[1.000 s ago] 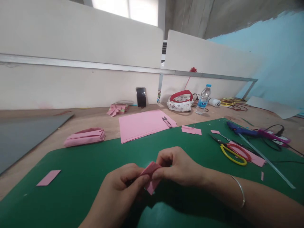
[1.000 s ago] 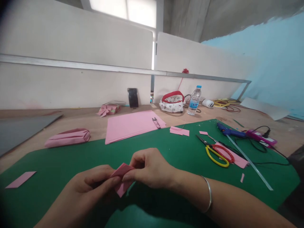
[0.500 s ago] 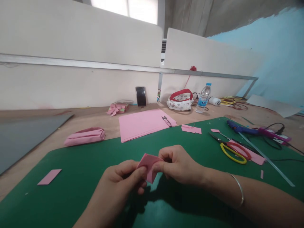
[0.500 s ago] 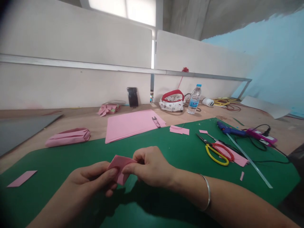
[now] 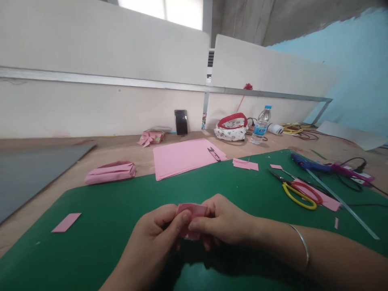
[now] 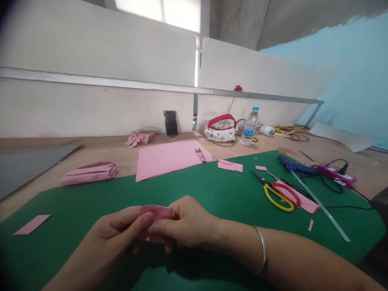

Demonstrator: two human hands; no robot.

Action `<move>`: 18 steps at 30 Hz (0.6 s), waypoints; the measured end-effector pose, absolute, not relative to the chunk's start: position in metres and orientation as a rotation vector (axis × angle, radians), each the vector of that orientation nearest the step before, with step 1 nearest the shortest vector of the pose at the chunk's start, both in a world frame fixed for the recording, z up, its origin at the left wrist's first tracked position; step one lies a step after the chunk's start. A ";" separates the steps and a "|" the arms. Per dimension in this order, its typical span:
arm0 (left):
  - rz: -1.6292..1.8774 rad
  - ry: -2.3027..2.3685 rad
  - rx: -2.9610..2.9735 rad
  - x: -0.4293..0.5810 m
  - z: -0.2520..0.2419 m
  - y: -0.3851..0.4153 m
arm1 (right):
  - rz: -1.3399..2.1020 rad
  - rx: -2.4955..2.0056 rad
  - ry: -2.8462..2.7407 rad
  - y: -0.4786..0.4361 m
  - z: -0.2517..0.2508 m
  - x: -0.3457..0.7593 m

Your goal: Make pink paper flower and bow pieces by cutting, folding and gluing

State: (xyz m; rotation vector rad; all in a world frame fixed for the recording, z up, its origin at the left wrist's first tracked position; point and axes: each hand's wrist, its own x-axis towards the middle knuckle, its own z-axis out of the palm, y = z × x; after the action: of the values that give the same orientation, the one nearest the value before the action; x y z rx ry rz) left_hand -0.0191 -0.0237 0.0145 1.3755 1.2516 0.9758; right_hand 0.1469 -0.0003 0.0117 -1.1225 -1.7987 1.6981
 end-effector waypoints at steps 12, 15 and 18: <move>0.967 1.228 1.160 -0.018 0.013 -0.020 | 1.693 -1.134 -1.699 -0.005 0.010 0.142; 1.002 1.281 1.138 -0.020 0.017 -0.019 | 1.611 -1.166 -1.509 0.002 0.016 0.147; 1.099 1.425 1.096 -0.031 0.024 -0.015 | 1.464 -1.213 -1.351 0.015 0.021 0.156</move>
State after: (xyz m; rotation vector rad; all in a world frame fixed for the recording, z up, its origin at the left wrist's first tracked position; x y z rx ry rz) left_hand -0.0310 -0.0152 0.0244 1.0961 1.4253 1.0988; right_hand 0.1562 0.0145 0.0207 -1.2128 -1.3506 1.4641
